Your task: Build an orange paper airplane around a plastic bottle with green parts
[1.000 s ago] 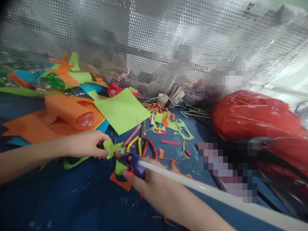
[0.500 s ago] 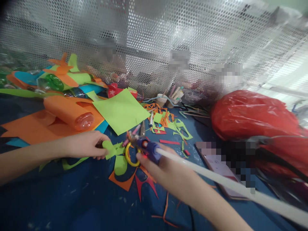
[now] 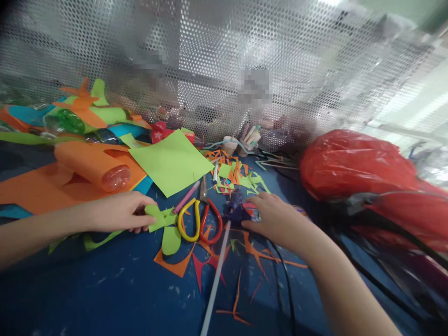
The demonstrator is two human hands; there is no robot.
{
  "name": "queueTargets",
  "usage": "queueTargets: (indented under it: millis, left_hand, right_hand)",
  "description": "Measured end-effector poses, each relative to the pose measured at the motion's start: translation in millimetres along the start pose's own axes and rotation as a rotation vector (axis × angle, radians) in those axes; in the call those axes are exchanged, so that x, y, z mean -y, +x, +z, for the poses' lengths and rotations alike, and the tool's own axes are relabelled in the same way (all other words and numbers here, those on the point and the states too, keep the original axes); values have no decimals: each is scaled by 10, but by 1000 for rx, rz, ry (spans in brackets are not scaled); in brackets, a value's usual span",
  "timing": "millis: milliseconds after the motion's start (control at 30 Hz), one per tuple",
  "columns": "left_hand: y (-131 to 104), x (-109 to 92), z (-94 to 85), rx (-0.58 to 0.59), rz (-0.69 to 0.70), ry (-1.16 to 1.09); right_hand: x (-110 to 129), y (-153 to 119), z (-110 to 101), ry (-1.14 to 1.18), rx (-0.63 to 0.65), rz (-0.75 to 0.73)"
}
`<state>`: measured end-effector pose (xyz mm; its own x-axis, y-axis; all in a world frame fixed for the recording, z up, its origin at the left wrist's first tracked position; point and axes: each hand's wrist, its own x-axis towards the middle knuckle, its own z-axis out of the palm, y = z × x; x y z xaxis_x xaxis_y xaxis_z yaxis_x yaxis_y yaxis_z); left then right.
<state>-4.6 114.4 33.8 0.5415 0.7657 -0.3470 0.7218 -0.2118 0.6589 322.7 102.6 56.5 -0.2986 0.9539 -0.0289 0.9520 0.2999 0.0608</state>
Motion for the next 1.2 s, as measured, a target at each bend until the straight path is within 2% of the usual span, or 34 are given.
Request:
queueTargets:
  millis: [67, 133, 167, 233, 267, 333, 467, 533, 600, 667, 733, 800, 833, 900, 967, 1100, 1200]
  left_hand:
    - [4, 6, 3, 4, 5, -4]
    - [9, 11, 6, 10, -4, -7]
    - [13, 13, 7, 11, -9, -7]
    - [20, 18, 9, 10, -4, -10]
    - [23, 20, 9, 10, 6, -13]
    - [26, 25, 9, 10, 29, -24]
    - [31, 28, 8, 14, 23, -45]
    - [35, 27, 7, 20, 15, -48]
    - [37, 26, 2, 23, 15, -46]
    - [33, 27, -8, 33, 10, -46]
    - [21, 27, -22, 42, 3, -36]
    - [4, 27, -34, 44, 1, 16]
    - [-6, 24, -37, 40, -2, 54]
    - [-25, 15, -32, 37, -12, 117]
    - [-41, -3, -12, 47, -23, 122]
    - [-66, -53, 48, 59, -33, 80]
    - [-72, -78, 79, 41, -44, 66]
  right_hand:
    - [245, -15, -54, 81, -185, 54]
    - [560, -29, -55, 268, -325, -34]
    - [715, -38, -30, 359, -340, -147]
    - [971, -63, 54, 429, -252, -368]
    - [1059, -78, 103, 410, -236, -434]
    - [1156, -109, 192, 346, -194, -471]
    - [1160, -140, 267, 265, -168, -498]
    - [1148, -136, 274, 270, -220, -524]
    - [1152, -126, 278, 370, -280, -543]
    - [1168, -119, 279, 554, -299, -463]
    - [1187, -119, 275, 745, -254, -304]
    - [1206, -125, 273, 855, -207, -184]
    - [1216, -130, 276, 878, -208, -172]
    - [1231, -145, 292, 873, -270, -221]
    - [1239, -165, 313, 805, -358, -361]
    - [1232, -210, 298, 527, -464, -686]
    - [1229, -228, 234, 328, -503, -799]
